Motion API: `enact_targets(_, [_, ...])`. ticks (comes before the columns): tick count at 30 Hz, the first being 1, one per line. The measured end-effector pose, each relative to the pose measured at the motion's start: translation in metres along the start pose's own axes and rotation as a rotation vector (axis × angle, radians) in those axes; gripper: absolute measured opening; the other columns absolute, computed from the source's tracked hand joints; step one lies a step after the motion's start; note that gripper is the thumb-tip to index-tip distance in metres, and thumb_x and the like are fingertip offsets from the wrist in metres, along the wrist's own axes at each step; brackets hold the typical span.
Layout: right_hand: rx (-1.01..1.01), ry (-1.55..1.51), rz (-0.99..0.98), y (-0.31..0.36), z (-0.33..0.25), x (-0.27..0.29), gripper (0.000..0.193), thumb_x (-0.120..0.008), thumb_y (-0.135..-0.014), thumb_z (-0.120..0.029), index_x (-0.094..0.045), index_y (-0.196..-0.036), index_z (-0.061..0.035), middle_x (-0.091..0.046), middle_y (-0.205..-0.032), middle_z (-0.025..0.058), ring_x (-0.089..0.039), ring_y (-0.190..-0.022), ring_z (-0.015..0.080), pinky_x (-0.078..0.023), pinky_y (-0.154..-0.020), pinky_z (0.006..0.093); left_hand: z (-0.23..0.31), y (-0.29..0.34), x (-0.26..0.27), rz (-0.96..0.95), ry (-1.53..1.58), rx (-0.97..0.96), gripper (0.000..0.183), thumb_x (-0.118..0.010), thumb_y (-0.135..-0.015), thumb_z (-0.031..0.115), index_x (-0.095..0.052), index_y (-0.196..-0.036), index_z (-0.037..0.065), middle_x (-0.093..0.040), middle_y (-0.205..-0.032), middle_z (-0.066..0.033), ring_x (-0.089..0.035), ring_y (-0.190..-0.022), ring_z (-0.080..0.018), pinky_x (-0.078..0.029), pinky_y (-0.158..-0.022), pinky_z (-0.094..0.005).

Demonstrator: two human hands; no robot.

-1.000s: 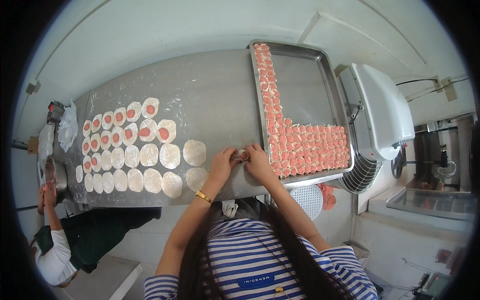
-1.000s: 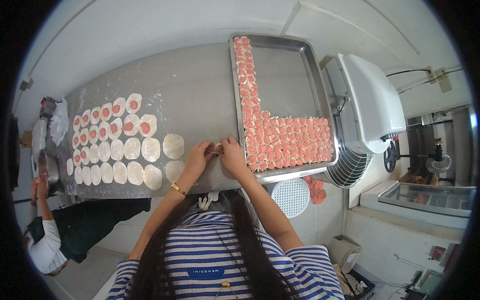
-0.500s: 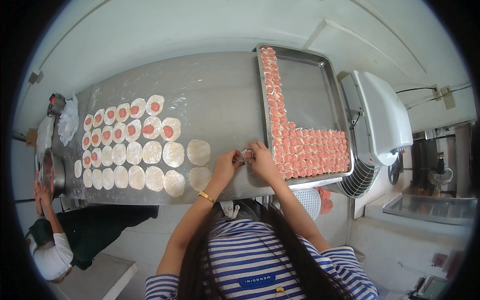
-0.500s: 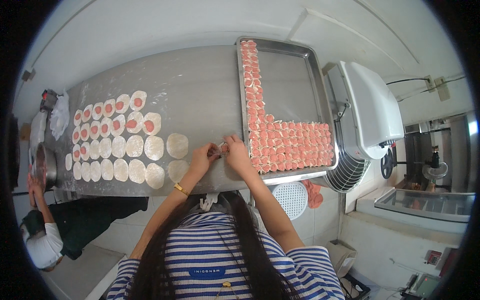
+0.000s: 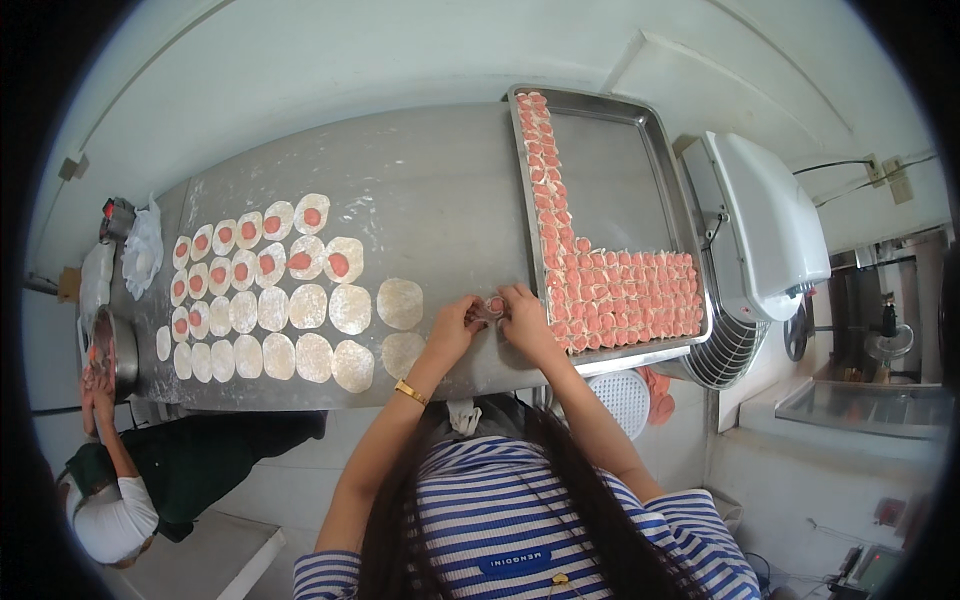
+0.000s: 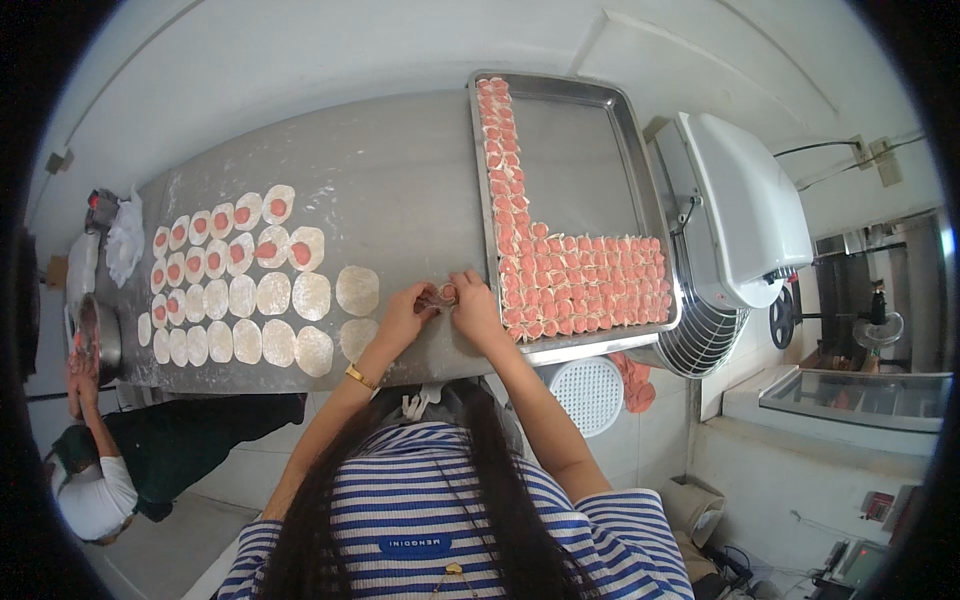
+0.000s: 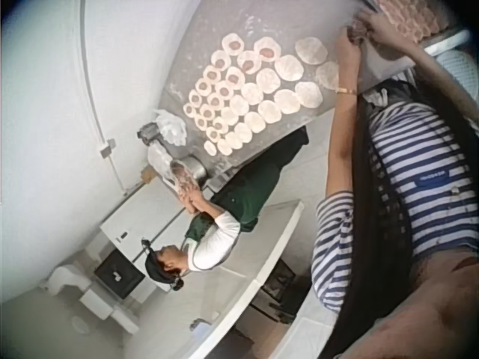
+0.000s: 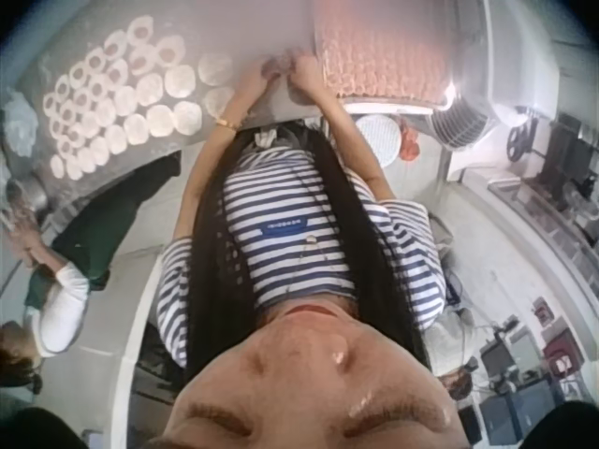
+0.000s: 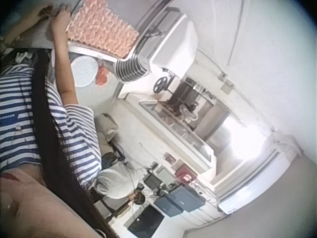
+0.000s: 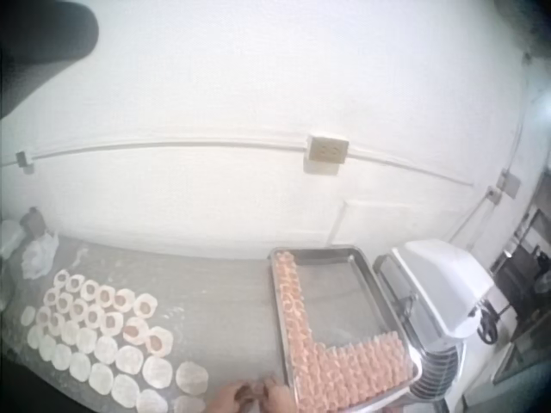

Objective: The person places a small amount of pink filling onto round dough wrappers, folds them into half-moon shapes, and places the finished dumplings onto a metal tray. Another person is visible in the background performing a similar task.

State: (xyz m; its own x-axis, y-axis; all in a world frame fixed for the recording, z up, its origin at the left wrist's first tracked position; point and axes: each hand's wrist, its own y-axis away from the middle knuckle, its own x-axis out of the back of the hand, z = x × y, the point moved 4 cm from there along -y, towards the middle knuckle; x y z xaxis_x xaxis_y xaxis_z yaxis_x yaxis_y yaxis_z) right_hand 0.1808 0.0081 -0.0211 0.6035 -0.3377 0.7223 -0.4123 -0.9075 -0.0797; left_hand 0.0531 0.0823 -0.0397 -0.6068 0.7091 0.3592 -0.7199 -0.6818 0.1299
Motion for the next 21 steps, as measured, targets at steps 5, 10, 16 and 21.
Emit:
enact_targets(5, [-0.011, -0.007, -0.098, 0.001, -0.003, -0.002, 0.032, -0.054, -0.072, 0.007, -0.062, -0.101, -0.0026, -0.057, -0.095, 0.0169, -0.058, -0.087, 0.0393, -0.048, -0.076, 0.0443, 0.004, 0.002, 0.001, 0.065, -0.072, -0.030, 0.028, -0.067, -0.074, -0.005, -0.060, -0.102, -0.001, -0.068, -0.091, -0.0139, -0.068, -0.085, -0.0244, -0.053, -0.075, -0.0323])
enact_targets(10, [0.078, -0.073, -0.107, -0.003, -0.008, -0.004, 0.035, -0.054, -0.071, 0.008, -0.063, -0.102, -0.0048, -0.057, -0.098, 0.0151, -0.056, -0.093, 0.0374, -0.047, -0.080, 0.0431, 0.005, 0.006, 0.000, 0.070, -0.060, -0.007, 0.023, -0.067, -0.076, -0.003, -0.061, -0.098, -0.001, -0.068, -0.088, -0.0141, -0.068, -0.082, -0.0247, -0.053, -0.072, -0.0322])
enact_targets(16, [0.016, 0.011, -0.173, 0.001, -0.017, -0.003, 0.032, -0.055, -0.070, 0.007, -0.064, -0.099, -0.0052, -0.056, -0.098, 0.0138, -0.054, -0.099, 0.0356, -0.046, -0.083, 0.0430, 0.003, 0.009, 0.001, 0.070, -0.071, 0.015, 0.020, -0.064, -0.078, -0.003, -0.061, -0.098, -0.002, -0.068, -0.088, -0.0156, -0.068, -0.083, -0.0241, -0.052, -0.073, -0.0318])
enact_targets(21, [0.087, -0.001, -0.135, 0.001, -0.012, -0.010, 0.030, -0.058, -0.069, 0.006, -0.064, -0.096, -0.0048, -0.057, -0.097, 0.0133, -0.057, -0.095, 0.0331, -0.048, -0.079, 0.0411, -0.002, 0.013, 0.002, 0.081, 0.026, -0.001, 0.018, -0.064, -0.078, 0.000, -0.062, -0.096, -0.001, -0.068, -0.086, -0.0166, -0.068, -0.080, -0.0270, -0.053, -0.071, -0.0335])
